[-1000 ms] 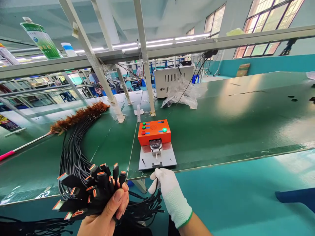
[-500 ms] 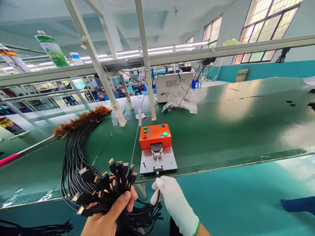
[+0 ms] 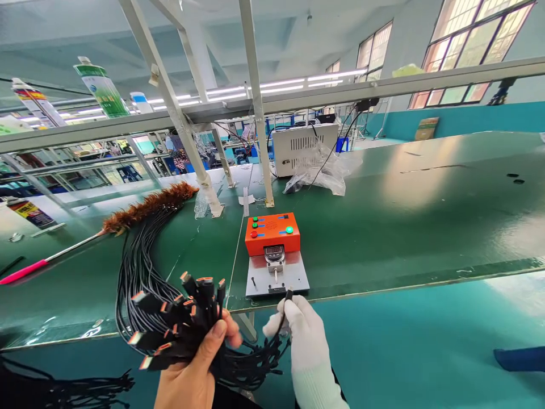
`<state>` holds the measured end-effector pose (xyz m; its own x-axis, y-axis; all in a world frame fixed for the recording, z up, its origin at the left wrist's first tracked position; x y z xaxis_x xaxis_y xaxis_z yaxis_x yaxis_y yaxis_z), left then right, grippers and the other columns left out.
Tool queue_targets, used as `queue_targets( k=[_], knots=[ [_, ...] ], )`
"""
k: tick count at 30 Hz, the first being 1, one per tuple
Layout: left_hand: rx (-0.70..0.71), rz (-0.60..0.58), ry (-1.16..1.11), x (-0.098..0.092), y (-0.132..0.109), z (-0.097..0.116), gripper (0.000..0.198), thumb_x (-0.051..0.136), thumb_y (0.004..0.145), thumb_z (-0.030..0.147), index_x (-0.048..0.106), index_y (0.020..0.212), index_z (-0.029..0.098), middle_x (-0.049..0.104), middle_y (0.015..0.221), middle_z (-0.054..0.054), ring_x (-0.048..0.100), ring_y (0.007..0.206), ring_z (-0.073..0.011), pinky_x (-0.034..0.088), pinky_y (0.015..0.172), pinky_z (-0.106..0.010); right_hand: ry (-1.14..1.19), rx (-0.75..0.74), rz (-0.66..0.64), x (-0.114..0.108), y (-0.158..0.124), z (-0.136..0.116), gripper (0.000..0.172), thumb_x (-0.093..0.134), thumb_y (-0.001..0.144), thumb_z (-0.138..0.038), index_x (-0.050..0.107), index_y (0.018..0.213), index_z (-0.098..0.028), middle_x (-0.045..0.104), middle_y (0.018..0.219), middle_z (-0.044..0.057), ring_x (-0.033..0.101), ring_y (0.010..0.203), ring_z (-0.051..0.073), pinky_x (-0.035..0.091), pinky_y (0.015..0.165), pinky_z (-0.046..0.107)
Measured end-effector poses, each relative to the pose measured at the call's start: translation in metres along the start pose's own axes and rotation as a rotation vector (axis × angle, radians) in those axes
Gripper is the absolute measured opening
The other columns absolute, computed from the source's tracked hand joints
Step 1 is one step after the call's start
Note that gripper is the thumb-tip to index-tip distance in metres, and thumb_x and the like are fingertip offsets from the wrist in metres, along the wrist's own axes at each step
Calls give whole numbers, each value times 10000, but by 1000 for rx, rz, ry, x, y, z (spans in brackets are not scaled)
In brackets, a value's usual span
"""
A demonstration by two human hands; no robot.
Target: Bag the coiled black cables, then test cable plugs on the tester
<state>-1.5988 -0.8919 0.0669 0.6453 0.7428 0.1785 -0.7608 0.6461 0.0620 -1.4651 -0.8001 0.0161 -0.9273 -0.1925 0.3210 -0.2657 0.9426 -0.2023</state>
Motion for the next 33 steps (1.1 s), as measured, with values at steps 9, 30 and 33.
queue_targets(
  k=[9, 30, 33],
  knots=[
    [-24, -109, 20, 9, 2, 6, 237, 695, 668, 405, 646, 693, 175, 556, 471, 8, 434, 358, -96, 329, 390, -242, -205, 115, -138, 6, 25, 23, 163, 431, 749, -250, 472, 605, -184, 549, 361, -28, 525, 375, 123, 391, 438, 226],
    [43, -127, 95, 1, 4, 8, 233, 682, 682, 402, 616, 626, 186, 530, 510, 14, 485, 523, -143, 393, 584, -286, -633, 100, -229, -4, 22, 18, 209, 409, 769, -306, 472, 598, -204, 624, 474, 40, 593, 476, 192, 459, 544, 324],
    [-15, -179, 73, 3, 2, 0, 217, 672, 713, 376, 610, 626, 186, 548, 542, 17, 499, 587, -137, 382, 662, -267, -1050, -81, 2, -25, 12, -10, 196, 507, 746, -356, 622, 768, -198, 706, 786, 134, 635, 754, 311, 449, 721, 460]
  ],
)
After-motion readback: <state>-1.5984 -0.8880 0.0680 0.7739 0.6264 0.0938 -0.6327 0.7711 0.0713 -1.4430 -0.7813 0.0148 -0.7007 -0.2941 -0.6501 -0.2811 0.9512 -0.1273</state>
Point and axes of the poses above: each hand's wrist, its own y-axis towards the middle knuckle, its own x-axis out of the palm, z = x × y, the point moved 7 cm from there along y, towards the middle knuckle
